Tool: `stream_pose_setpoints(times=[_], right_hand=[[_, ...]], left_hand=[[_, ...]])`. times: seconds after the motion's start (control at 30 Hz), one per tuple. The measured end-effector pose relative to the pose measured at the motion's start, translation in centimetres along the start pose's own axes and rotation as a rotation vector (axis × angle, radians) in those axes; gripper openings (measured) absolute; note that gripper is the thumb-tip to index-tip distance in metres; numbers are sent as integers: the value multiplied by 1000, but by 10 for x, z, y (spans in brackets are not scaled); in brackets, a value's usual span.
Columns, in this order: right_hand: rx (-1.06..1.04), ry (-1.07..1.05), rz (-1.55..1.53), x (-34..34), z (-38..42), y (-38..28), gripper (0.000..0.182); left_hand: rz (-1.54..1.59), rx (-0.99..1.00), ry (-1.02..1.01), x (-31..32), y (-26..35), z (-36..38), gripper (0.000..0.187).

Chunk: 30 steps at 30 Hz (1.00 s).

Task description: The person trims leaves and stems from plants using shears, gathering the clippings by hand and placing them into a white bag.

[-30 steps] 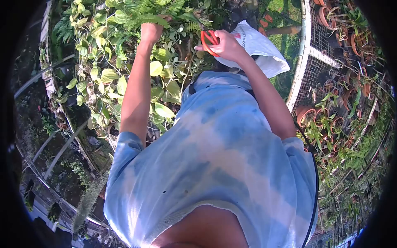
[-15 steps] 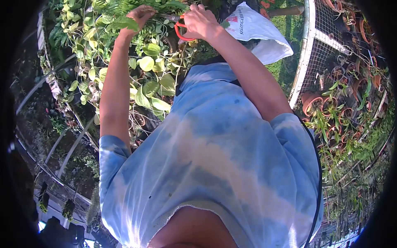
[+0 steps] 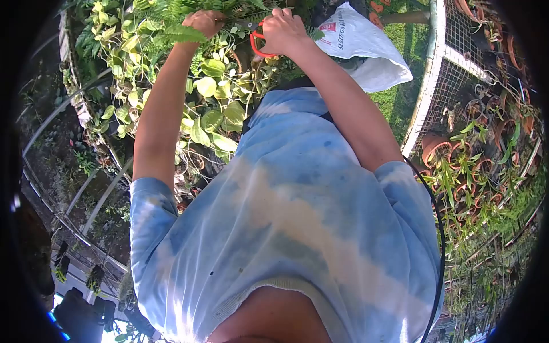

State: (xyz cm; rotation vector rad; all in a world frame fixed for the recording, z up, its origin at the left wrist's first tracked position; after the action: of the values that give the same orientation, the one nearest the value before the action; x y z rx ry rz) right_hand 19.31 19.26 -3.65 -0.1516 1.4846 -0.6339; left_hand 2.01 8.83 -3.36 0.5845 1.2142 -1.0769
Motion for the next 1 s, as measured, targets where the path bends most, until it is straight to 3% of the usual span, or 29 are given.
stream_pose_setpoints(times=[0.23, 0.27, 0.37, 0.4, 0.5, 0.6, 0.7, 0.8, 0.9, 1.0], right_hand=[[-31, -58, -50, -13, -10, -13, 86], [-98, 63, -37, -12, -11, -15, 82], [-166, 80, -120, -5, -18, -17, 89], [-128, -168, -102, 20, -31, -15, 106], [-126, -251, -74, 22, -33, -12, 105], [-114, -170, -130, 53, -41, 1, 106], [-149, -207, -182, 25, -33, -9, 109], [-72, -475, -252, 15, -32, -14, 108], [-133, -322, -354, 34, -42, -10, 100], [-82, -444, -305, 23, -40, -17, 95]], left_hand=[[175, -180, -15, 8, -28, -5, 28], [175, -139, -11, 11, -29, -4, 29], [175, -22, 10, 21, -33, -11, 30], [230, -144, -141, 7, -32, -3, 28], [269, -259, -241, -21, -25, 3, 22], [355, -117, -80, 13, -51, -4, 21], [357, 43, 132, 36, -62, -5, 20], [543, -128, 63, 23, -61, -1, 22], [419, -197, -37, -2, -48, 5, 21], [452, -239, -91, -12, -42, 8, 20]])
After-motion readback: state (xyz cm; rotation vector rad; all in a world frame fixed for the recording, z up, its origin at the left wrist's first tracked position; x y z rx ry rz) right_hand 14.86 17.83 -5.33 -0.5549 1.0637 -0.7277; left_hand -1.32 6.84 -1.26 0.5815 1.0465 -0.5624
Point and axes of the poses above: each hand's wrist, its own z-axis away from the middle knuckle, its own x-axis out of the palm, y = z × x, the point moved 8 cm from there along -z, towards the middle knuckle, and after that the axes turned 10 degrees about y, right-handed, at the moved point
